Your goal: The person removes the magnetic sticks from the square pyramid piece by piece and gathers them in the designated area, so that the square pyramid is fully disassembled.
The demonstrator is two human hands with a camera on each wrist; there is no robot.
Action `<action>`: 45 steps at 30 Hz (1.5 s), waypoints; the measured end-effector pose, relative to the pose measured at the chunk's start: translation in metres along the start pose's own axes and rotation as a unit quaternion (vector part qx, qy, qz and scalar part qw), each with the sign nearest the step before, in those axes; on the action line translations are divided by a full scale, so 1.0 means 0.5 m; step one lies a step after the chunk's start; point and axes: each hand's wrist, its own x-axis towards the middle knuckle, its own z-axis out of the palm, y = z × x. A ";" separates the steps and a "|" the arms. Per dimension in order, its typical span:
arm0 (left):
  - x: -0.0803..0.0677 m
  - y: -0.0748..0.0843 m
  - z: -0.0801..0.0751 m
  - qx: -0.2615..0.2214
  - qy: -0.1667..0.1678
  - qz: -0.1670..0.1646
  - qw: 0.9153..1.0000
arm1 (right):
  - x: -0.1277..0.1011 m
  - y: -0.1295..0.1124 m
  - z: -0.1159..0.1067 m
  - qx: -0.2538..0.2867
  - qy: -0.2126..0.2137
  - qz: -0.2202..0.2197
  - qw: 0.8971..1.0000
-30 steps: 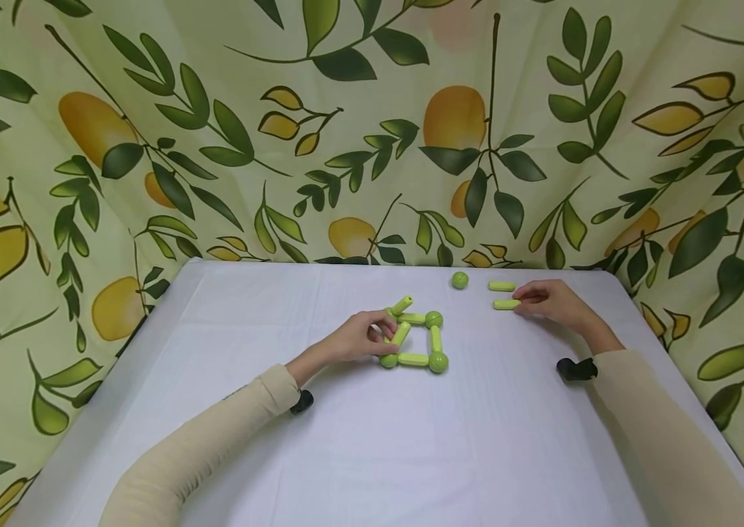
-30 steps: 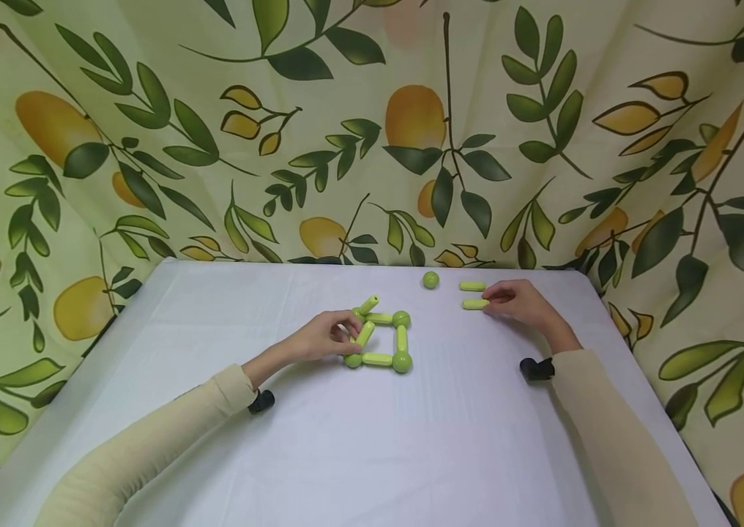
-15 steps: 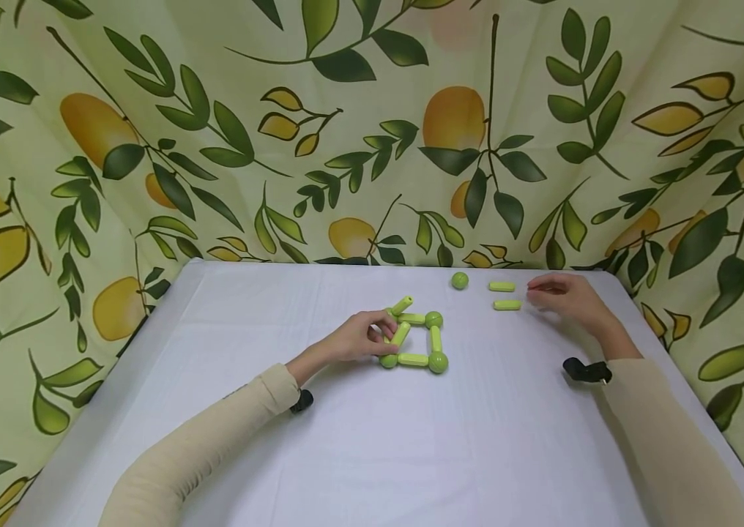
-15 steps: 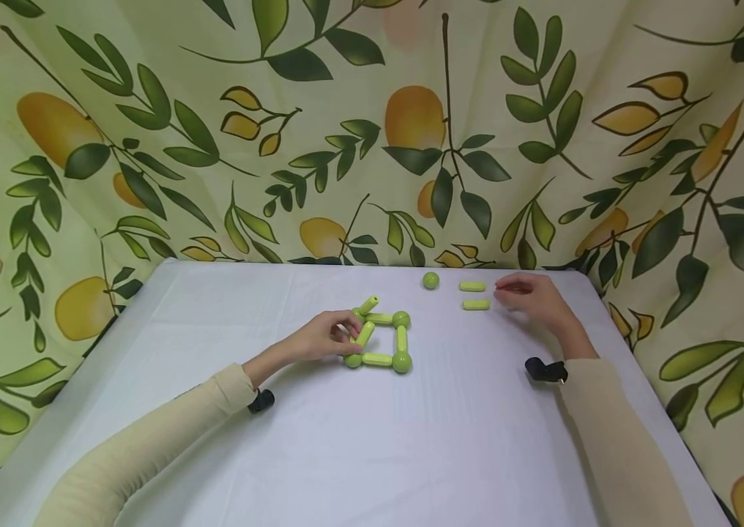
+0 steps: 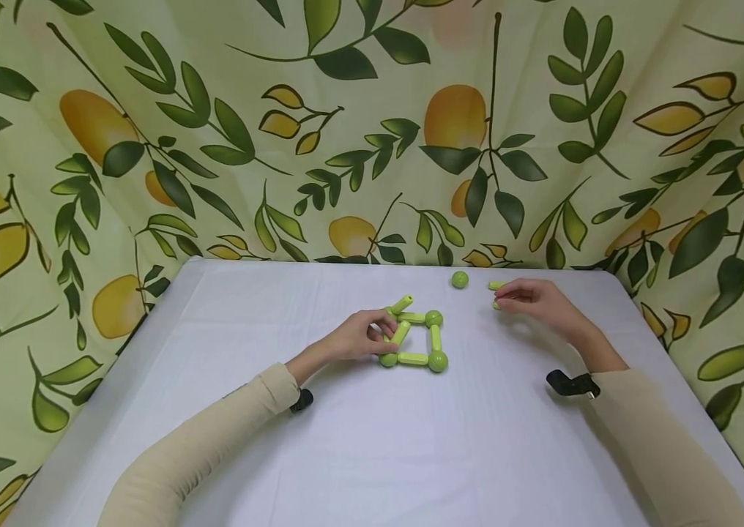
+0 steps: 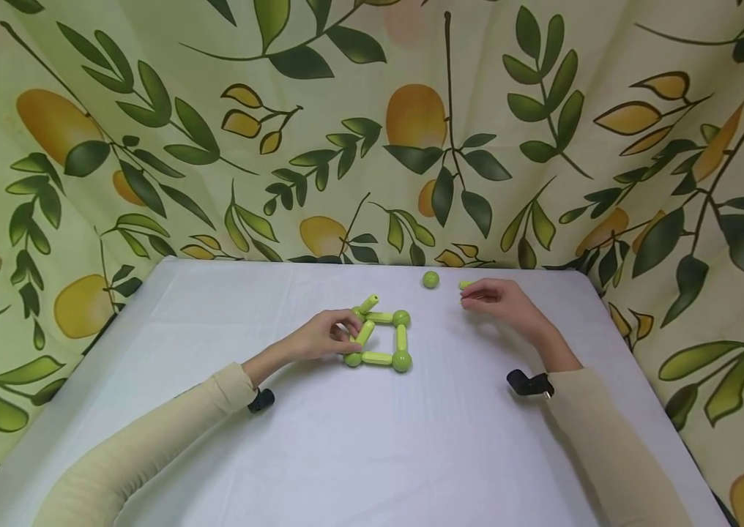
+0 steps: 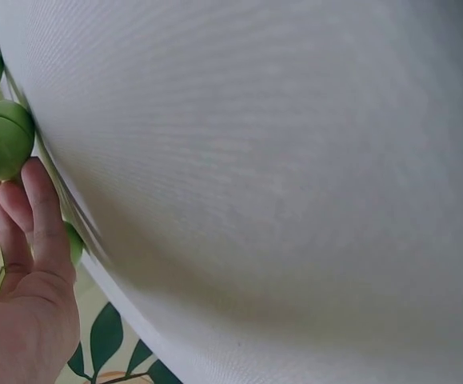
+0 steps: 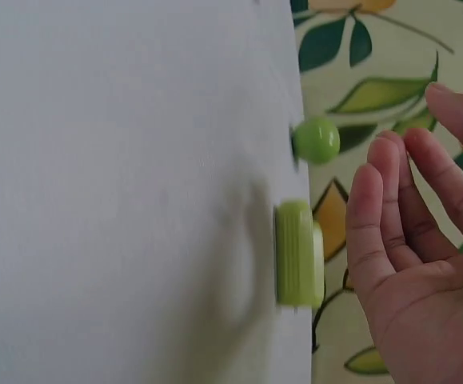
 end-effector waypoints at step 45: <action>-0.001 -0.001 0.003 -0.013 0.001 0.001 1.000 | 0.142 -0.090 0.223 0.063 -0.107 -0.077 0.989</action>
